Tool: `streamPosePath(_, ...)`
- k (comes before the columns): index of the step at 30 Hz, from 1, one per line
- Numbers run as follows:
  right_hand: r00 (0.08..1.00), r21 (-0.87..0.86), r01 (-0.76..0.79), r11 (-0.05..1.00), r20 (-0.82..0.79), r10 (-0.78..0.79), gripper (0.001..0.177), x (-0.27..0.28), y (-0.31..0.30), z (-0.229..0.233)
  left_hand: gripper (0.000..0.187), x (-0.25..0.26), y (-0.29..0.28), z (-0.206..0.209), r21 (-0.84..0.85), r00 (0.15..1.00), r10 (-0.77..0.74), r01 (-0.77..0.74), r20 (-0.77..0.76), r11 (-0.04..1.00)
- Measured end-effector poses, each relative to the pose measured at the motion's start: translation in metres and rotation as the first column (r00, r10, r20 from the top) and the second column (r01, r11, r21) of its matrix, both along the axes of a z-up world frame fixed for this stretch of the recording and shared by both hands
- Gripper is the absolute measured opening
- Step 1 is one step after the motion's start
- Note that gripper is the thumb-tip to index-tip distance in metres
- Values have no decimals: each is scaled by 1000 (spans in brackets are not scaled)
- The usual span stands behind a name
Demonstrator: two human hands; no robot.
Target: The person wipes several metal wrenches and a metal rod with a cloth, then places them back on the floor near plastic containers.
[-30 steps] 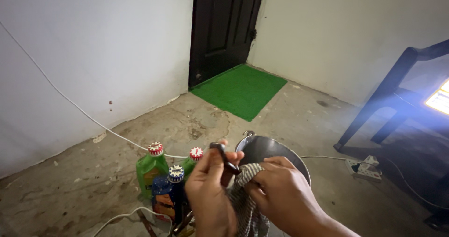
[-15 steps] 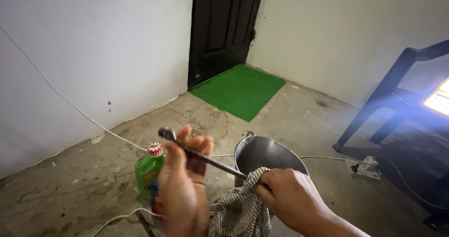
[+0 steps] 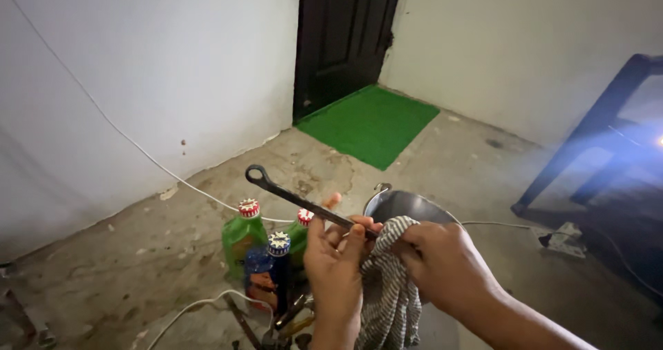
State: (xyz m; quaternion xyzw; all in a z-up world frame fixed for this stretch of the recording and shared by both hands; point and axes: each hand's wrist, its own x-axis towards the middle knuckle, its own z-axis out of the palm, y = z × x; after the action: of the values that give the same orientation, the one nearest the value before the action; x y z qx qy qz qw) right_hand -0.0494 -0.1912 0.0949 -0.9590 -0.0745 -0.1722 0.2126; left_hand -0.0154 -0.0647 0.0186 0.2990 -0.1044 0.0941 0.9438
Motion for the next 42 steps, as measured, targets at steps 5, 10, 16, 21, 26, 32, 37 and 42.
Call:
streamPosePath(5, 967, -63, 59, 996, -244, -73, 23, -3, 18, 11, 61, 4, 18, 3, 72, 961, 129, -115, -244, 991)
streamPosePath(10, 960, 44, 12, 999, -282, 1, 28, -1, 24, 16, 55, 11, 34, -1, -5, 958, 153, -158, -241, 987)
streamPosePath(16, 904, 135, 116, 984, -425, -48, 33, 1, 24, 22, 49, 9, 41, 3, -31, 949, 145, -160, -281, 987)
streamPosePath(21, 958, 69, -132, 989, -245, 145, 31, -21, 38, 16, 40, 3, 44, -4, -125, 963, 75, -110, -259, 986)
streamPosePath(26, 880, 193, -261, 946, -354, 316, 35, -34, 57, 15, 33, 13, 54, -30, -398, 965, -124, 22, -231, 917)
streamPosePath(32, 817, 280, -160, 947, -500, 286, 35, -22, 87, 19, 22, 20, 81, -42, -659, 956, -293, 211, -15, 722)
streamPosePath(37, 732, 380, -247, 891, -529, 429, 31, -10, 98, 12, 20, 34, 105, -61, -689, 965, -263, 174, -25, 703)
streamPosePath(42, 713, 330, -503, 799, -363, 600, 29, -3, 111, 4, 19, 59, 129, -98, -891, 838, -539, 305, 83, 337)
